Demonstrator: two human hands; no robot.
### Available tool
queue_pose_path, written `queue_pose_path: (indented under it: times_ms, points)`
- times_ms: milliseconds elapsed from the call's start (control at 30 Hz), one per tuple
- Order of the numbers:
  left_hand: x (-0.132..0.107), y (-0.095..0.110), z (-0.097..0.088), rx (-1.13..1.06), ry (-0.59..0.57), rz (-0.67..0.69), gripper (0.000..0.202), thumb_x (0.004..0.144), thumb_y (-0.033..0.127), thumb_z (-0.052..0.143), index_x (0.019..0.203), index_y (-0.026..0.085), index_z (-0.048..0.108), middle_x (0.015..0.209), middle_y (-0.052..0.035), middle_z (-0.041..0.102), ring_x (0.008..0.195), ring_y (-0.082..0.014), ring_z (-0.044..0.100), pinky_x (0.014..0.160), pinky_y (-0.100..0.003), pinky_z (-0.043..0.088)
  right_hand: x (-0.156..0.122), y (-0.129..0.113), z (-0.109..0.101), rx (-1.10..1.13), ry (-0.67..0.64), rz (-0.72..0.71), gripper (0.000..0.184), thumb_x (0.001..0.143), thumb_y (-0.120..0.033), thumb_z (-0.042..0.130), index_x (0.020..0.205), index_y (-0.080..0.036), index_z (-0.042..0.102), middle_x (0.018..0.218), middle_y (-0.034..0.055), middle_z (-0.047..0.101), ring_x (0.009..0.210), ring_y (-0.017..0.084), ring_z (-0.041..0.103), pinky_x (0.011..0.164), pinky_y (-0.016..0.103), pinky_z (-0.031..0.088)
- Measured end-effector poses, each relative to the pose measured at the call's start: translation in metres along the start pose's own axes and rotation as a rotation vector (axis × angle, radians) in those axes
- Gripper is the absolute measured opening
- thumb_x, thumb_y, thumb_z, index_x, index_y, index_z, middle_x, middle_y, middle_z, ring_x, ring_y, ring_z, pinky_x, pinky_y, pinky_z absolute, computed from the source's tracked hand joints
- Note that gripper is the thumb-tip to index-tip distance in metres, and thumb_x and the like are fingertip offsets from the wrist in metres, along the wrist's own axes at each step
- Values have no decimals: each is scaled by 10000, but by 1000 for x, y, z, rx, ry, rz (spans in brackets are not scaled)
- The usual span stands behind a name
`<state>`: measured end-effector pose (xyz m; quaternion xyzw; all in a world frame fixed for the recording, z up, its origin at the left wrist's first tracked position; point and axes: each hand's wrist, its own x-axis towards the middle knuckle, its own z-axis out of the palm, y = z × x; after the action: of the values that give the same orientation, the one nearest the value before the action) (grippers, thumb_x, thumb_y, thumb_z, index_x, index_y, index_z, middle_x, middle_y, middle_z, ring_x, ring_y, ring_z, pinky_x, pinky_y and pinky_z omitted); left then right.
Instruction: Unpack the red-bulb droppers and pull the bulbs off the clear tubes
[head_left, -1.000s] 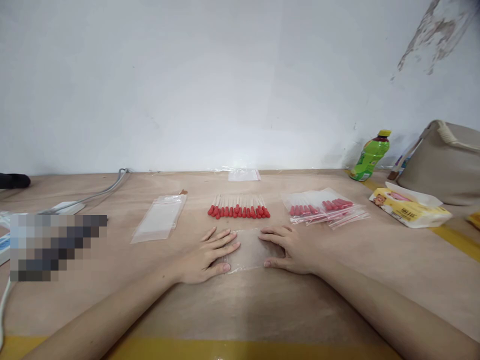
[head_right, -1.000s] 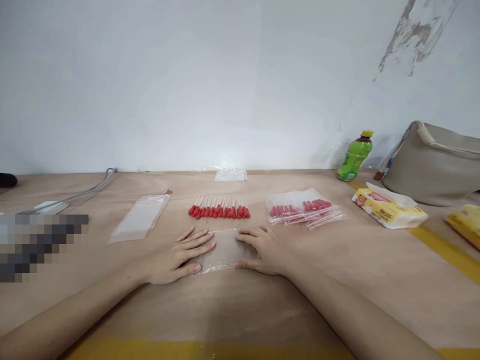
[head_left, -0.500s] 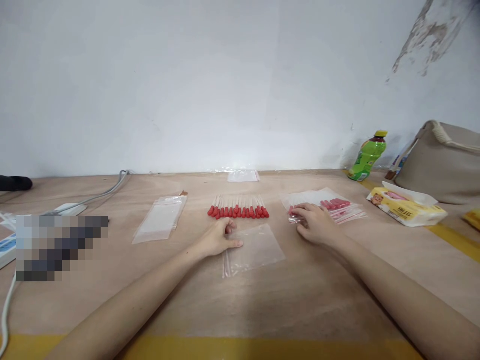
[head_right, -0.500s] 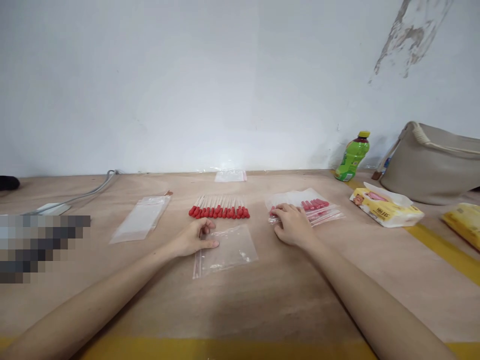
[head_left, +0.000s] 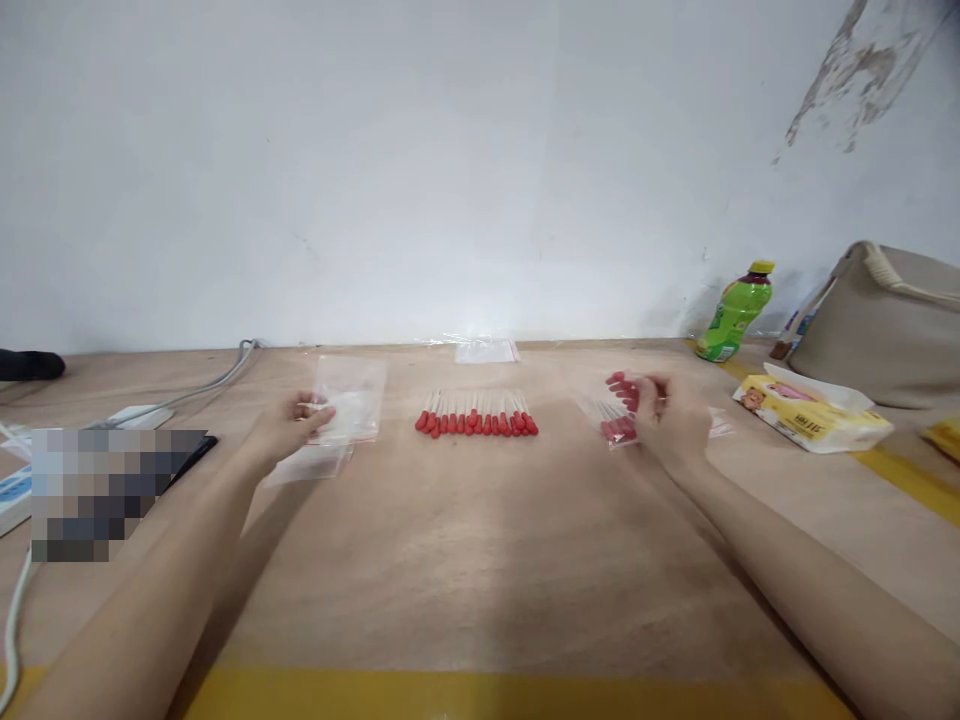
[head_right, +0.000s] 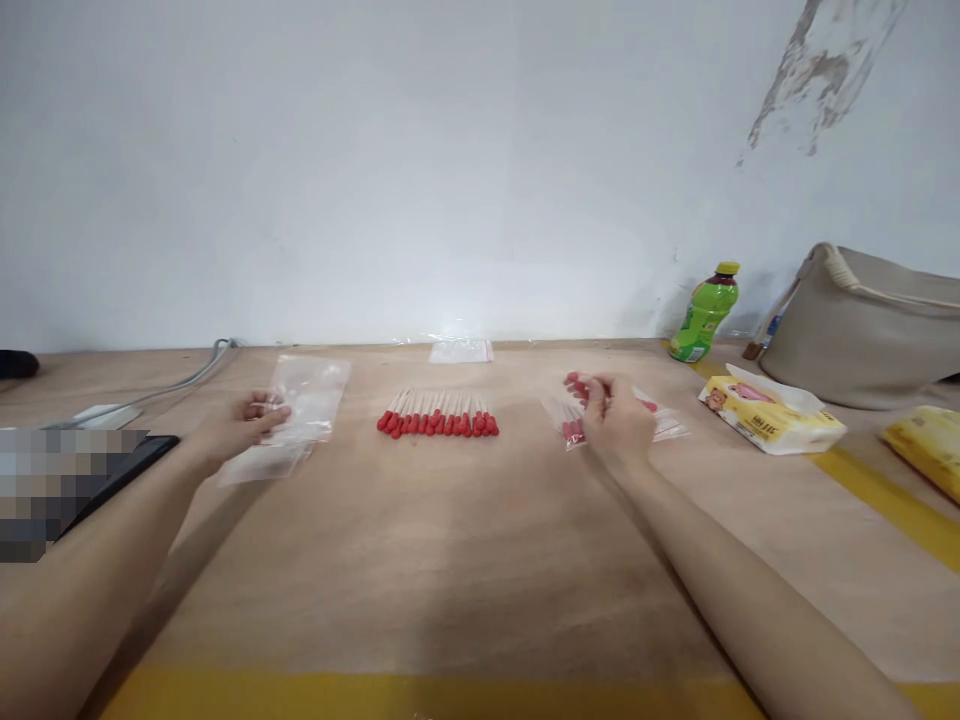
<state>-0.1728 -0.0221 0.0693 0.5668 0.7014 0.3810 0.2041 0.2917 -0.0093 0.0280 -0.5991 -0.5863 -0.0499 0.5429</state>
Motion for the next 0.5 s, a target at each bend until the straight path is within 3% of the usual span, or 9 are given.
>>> queue_pose_path:
  times_ms: [133, 167, 233, 333, 400, 500]
  points:
    - [13, -31, -18, 340, 43, -167, 617, 626, 453, 629, 1112, 119, 448, 752, -33, 587, 712, -211, 573, 649, -299, 432, 11, -19, -14, 299, 159, 126, 304, 815, -479, 439, 862, -185, 498, 738, 28, 623, 609, 145, 606, 516, 255, 474]
    - [14, -33, -17, 384, 78, -185, 661, 616, 450, 638, 1140, 102, 435, 820, -76, 593, 798, -261, 565, 696, -344, 426, 10, -26, -15, 374, 142, 174, 318, 778, -501, 484, 829, -188, 501, 721, 21, 614, 603, 145, 601, 503, 253, 477]
    - [12, -30, -11, 488, 226, -128, 693, 614, 460, 640, 1168, 99, 430, 981, -152, 556, 994, -352, 476, 808, -446, 374, 2, -44, -15, 586, -28, 327, 348, 703, -525, 562, 785, -192, 502, 682, 5, 604, 563, 140, 591, 468, 248, 478]
    - [-1, -5, 10, 586, 467, 240, 512, 698, 452, 582, 1102, 146, 508, 1057, -141, 516, 1099, -335, 390, 923, -477, 293, -25, -73, -3, 871, -419, 598, 360, 601, -485, 666, 730, -193, 500, 596, -14, 585, 475, 123, 554, 396, 230, 448]
    - [-19, 18, 32, 469, 453, 531, 345, 769, 413, 520, 1000, 159, 558, 1001, -103, 535, 1051, -267, 443, 937, -413, 321, -46, -91, 10, 1007, -622, 730, 324, 593, -430, 685, 692, -191, 489, 579, -17, 586, 457, 109, 543, 403, 229, 449]
    - [-57, 53, 71, 302, 141, 819, 207, 803, 355, 501, 916, 201, 580, 1012, -64, 533, 999, -208, 491, 919, -358, 368, -69, -108, 30, 1057, -772, 885, 273, 624, -375, 668, 688, -183, 485, 571, -16, 587, 442, 111, 542, 415, 255, 463]
